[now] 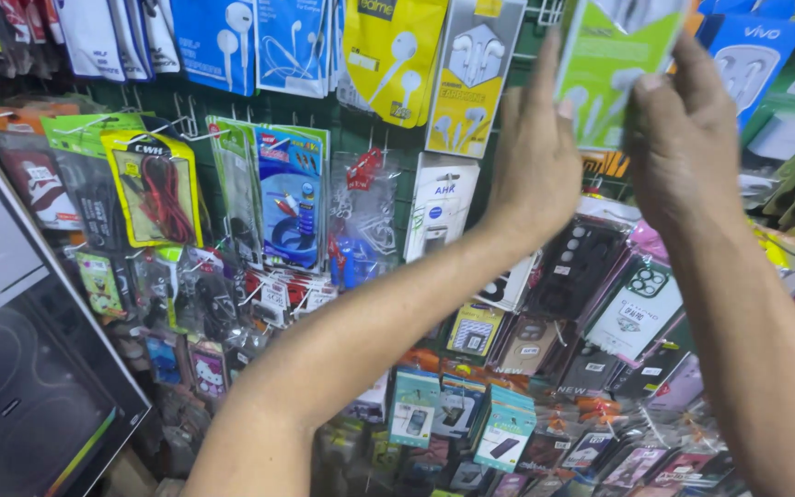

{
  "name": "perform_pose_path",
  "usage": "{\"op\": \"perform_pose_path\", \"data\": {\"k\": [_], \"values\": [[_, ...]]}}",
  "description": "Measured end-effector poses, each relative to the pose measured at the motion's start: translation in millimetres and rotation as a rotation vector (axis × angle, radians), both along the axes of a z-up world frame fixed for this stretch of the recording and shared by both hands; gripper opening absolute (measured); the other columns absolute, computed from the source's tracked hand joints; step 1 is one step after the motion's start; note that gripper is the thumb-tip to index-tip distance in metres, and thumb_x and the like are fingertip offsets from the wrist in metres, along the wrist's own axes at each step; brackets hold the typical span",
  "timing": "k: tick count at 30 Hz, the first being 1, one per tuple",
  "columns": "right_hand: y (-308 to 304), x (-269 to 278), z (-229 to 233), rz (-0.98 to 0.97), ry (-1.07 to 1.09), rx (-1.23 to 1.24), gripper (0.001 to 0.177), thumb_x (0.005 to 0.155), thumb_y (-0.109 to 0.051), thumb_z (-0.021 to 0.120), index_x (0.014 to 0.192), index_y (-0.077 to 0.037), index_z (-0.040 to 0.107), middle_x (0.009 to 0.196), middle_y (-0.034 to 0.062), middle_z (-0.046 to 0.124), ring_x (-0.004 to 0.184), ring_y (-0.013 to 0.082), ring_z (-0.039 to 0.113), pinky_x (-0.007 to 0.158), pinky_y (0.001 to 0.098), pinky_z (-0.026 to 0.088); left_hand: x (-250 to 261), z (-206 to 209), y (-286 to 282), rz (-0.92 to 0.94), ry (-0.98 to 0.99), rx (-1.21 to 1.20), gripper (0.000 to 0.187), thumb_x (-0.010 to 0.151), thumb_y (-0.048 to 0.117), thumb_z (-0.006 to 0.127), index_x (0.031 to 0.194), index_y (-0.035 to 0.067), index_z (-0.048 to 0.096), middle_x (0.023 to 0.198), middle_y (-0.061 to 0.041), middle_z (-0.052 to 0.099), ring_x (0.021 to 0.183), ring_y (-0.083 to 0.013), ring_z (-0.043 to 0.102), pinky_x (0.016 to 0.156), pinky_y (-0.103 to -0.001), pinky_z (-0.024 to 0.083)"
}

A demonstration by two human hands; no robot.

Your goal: Organizing, wiping, and tidying mobile phone accessories on display shelves in a retail store.

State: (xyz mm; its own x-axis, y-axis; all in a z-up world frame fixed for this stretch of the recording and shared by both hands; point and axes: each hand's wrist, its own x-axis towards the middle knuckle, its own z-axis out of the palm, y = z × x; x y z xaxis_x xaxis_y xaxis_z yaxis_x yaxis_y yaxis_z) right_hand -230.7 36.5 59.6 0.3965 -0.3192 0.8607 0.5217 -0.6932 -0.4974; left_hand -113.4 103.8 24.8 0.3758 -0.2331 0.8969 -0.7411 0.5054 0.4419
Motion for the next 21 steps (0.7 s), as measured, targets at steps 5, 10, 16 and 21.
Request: {"op": "perform_pose_path", "data": {"k": [5, 10, 16, 21], "values": [[37, -34, -75, -0.156, 0.119, -0.072, 0.054, 0.106, 0.005, 0.034, 0.159, 0.007, 0.027, 0.148, 0.0293, 0.042, 0.128, 0.0343, 0.045, 0.110, 0.0446, 0.040, -12, -86, 47, -0.110, -0.086, 0.106, 0.072, 0.106, 0.009, 0.049, 0.165, 0.024, 0.011, 0.128, -0.014, 0.060, 0.110, -0.0278, 0.058, 0.093, -0.044, 0.052], [39, -56, -217, -0.377, 0.443, 0.426, 0.053, 0.097, 0.004, 0.054, 0.150, 0.008, 0.047, 0.126, 0.0198, 0.062, 0.106, 0.0217, 0.058, 0.088, 0.0278, 0.048, -1, -217, 77, -0.557, 0.101, 0.454, 0.078, 0.096, 0.000, 0.051, 0.162, 0.012, 0.010, 0.153, -0.023, 0.049, 0.113, -0.0283, 0.067, 0.085, -0.036, 0.057], [38, -68, -423, -0.352, 0.762, 0.636, 0.045, 0.102, -0.009, 0.063, 0.145, 0.001, 0.055, 0.124, 0.0309, 0.064, 0.118, 0.0437, 0.062, 0.098, 0.0579, 0.050, -17, -405, 87, -0.476, 0.498, 0.934, 0.083, 0.092, 0.015, 0.062, 0.163, 0.026, 0.021, 0.154, -0.030, 0.043, 0.130, -0.0511, 0.053, 0.102, -0.057, 0.050], [61, -75, -585, -0.357, 0.851, 1.026, 0.039, 0.097, -0.018, 0.069, 0.132, -0.003, 0.066, 0.114, 0.0184, 0.071, 0.107, 0.0304, 0.066, 0.091, 0.0446, 0.052, -38, -610, 91, -0.368, 0.704, 1.231, 0.082, 0.089, 0.016, 0.068, 0.161, 0.022, 0.029, 0.140, -0.029, 0.056, 0.127, -0.0446, 0.057, 0.102, -0.053, 0.051]]}}
